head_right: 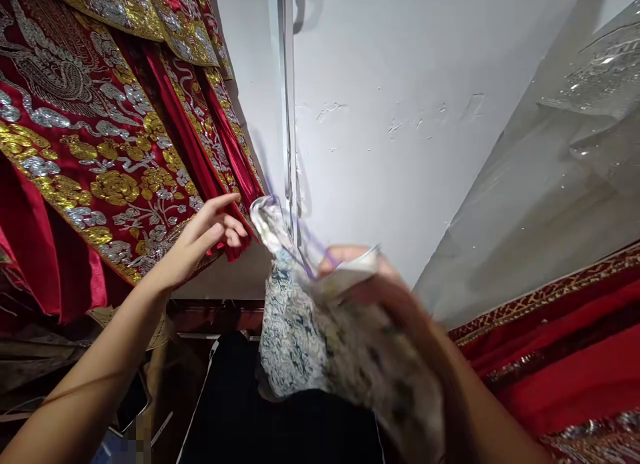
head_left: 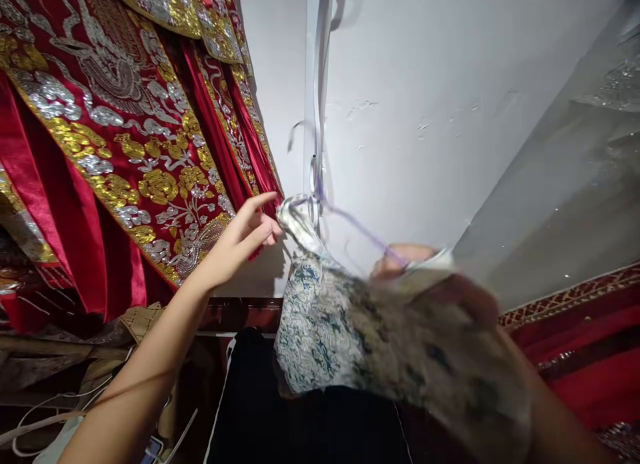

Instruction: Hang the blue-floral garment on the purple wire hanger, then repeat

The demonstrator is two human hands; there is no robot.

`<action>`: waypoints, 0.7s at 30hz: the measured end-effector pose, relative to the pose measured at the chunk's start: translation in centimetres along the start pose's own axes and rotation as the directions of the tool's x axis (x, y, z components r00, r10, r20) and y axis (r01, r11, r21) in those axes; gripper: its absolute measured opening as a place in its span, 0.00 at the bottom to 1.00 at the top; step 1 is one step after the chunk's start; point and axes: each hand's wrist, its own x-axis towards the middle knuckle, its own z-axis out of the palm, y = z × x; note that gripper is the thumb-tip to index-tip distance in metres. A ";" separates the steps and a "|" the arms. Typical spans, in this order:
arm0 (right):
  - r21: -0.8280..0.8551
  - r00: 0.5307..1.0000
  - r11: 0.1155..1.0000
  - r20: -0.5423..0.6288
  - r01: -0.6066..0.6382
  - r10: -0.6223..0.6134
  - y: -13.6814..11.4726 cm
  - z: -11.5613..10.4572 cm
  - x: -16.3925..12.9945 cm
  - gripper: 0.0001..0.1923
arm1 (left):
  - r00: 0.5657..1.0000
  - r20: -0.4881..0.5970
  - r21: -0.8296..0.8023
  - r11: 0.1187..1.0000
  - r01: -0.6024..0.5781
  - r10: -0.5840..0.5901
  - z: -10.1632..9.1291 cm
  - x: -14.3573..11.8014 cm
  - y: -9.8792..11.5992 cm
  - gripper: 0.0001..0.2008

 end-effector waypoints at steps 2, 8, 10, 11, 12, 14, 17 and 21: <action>0.051 0.964 0.997 0.262 -0.058 0.043 0.0 3.0 -0.9 0.18 | 0.986 0.156 -0.045 0.996 0.072 -0.064 1.3 -0.5 1.5 0.22; -0.369 0.962 0.890 0.147 0.267 -0.228 3.9 5.1 0.3 0.11 | 0.939 0.217 0.120 0.962 0.245 -0.266 4.1 -3.1 2.9 0.25; -0.528 0.953 0.812 -0.014 0.250 -0.302 5.8 3.4 1.5 0.19 | 0.937 0.233 0.017 0.964 0.264 -0.261 3.9 -3.7 2.7 0.26; -0.584 0.953 0.778 -0.023 0.234 -0.303 6.6 2.6 1.9 0.28 | 0.938 0.236 -0.048 0.961 0.273 -0.255 3.7 -3.9 2.6 0.26; -0.628 0.956 0.742 0.011 0.236 -0.294 7.3 2.0 2.2 0.37 | 0.939 0.234 -0.111 0.953 0.283 -0.251 3.4 -4.0 2.4 0.27; -0.665 0.947 0.680 0.151 0.309 -0.283 8.0 1.8 2.3 0.47 | 0.941 0.229 -0.220 0.928 0.299 -0.249 2.9 -3.9 2.1 0.28; -0.664 0.901 0.614 0.256 0.427 -0.350 7.2 3.3 1.7 0.48 | 0.947 0.211 -0.358 0.882 0.306 -0.243 3.0 -3.2 1.1 0.30; -0.572 0.797 0.560 0.364 0.600 -0.482 4.5 5.4 1.3 0.48 | 0.962 0.126 -0.495 0.825 0.272 -0.242 3.7 -2.0 -0.3 0.32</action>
